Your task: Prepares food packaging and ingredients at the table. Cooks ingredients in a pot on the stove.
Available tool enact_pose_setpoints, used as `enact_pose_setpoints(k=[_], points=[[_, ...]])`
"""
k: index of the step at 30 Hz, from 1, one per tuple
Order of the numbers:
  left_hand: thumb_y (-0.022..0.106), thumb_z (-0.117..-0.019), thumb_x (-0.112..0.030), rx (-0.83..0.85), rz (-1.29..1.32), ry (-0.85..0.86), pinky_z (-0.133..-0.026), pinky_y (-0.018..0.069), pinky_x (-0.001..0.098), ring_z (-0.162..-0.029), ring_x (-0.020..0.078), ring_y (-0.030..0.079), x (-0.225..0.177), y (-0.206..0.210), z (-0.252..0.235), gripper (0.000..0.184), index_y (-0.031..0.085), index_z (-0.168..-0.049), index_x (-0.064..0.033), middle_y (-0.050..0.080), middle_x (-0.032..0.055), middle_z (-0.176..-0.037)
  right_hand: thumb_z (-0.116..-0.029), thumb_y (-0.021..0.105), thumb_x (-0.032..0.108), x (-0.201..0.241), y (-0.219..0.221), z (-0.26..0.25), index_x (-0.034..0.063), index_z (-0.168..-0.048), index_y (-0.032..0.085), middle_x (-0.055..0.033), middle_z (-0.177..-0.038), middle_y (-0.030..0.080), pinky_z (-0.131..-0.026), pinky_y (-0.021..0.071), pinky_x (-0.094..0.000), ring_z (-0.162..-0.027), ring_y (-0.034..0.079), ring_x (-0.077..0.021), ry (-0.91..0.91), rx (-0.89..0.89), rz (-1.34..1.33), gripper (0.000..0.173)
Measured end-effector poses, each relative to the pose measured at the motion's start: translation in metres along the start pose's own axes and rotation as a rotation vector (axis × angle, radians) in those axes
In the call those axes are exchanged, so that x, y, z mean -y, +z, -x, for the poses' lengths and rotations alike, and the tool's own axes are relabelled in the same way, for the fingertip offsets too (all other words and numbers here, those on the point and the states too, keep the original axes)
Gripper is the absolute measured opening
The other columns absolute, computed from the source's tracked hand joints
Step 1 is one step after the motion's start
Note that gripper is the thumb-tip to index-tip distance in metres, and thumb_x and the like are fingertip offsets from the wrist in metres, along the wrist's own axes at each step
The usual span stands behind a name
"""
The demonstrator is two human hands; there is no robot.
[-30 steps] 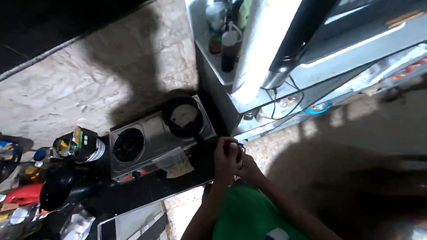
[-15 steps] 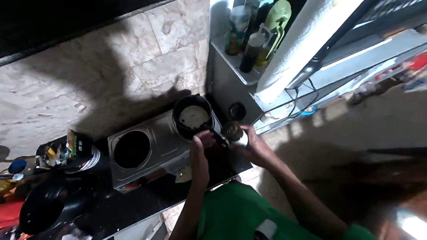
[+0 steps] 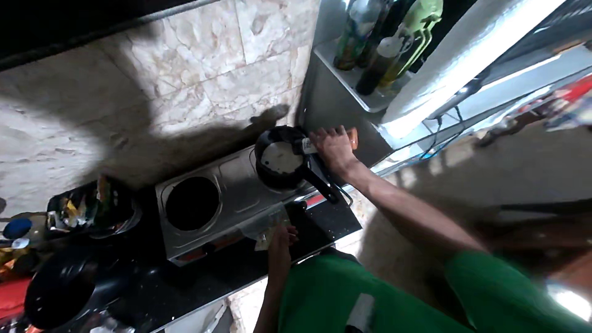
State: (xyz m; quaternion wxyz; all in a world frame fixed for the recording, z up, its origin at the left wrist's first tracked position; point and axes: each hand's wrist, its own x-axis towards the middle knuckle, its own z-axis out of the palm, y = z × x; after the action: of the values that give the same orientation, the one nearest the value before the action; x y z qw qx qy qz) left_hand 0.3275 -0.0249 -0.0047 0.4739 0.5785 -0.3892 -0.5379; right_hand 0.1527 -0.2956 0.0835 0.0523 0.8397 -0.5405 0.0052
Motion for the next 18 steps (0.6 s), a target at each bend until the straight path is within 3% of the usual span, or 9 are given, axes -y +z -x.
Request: enact_pose_setpoints(k=[8,14,18], points=[[0.028,-0.1117,-0.031,0.022,0.007,0.073,-0.085,0.0592,0.0360,-0.095,0.0198,0.070,0.001,-0.015,-0.013,0.050,0.063,-0.119,0.0043,0.071,0.0119,-0.109,-0.0929,0.061,-0.006,0.007,0.005,-0.016,0.0076,-0.126,0.067,-0.0251,-0.118,0.066,-0.098,0.0440,-0.0652,-0.111,0.062,-0.0474,-0.004,0.023,-0.005,0.036],[0.028,-0.1122,-0.029,0.049,-0.005,0.076,-0.086,0.0590,0.0369,-0.097,0.0206,0.069,-0.005,-0.017,-0.021,0.050,0.063,-0.123,0.0048,0.071,0.0129,-0.111,-0.0920,0.063,-0.003,0.002,0.004,-0.015,0.0086,-0.131,0.065,-0.0249,-0.123,0.065,-0.101,0.0432,-0.0661,-0.114,0.062,-0.0472,0.057,0.035,-0.057,0.040],[0.028,-0.1121,-0.029,0.057,-0.002,0.074,-0.086,0.0590,0.0362,-0.096,0.0197,0.070,-0.004,-0.018,-0.024,0.049,0.063,-0.122,0.0043,0.071,0.0123,-0.111,-0.0861,0.070,0.001,-0.001,-0.010,-0.012,0.0094,-0.130,0.065,-0.0224,-0.122,0.067,-0.097,0.0455,-0.0648,-0.112,0.063,-0.0457,0.098,-0.022,-0.074,0.045]])
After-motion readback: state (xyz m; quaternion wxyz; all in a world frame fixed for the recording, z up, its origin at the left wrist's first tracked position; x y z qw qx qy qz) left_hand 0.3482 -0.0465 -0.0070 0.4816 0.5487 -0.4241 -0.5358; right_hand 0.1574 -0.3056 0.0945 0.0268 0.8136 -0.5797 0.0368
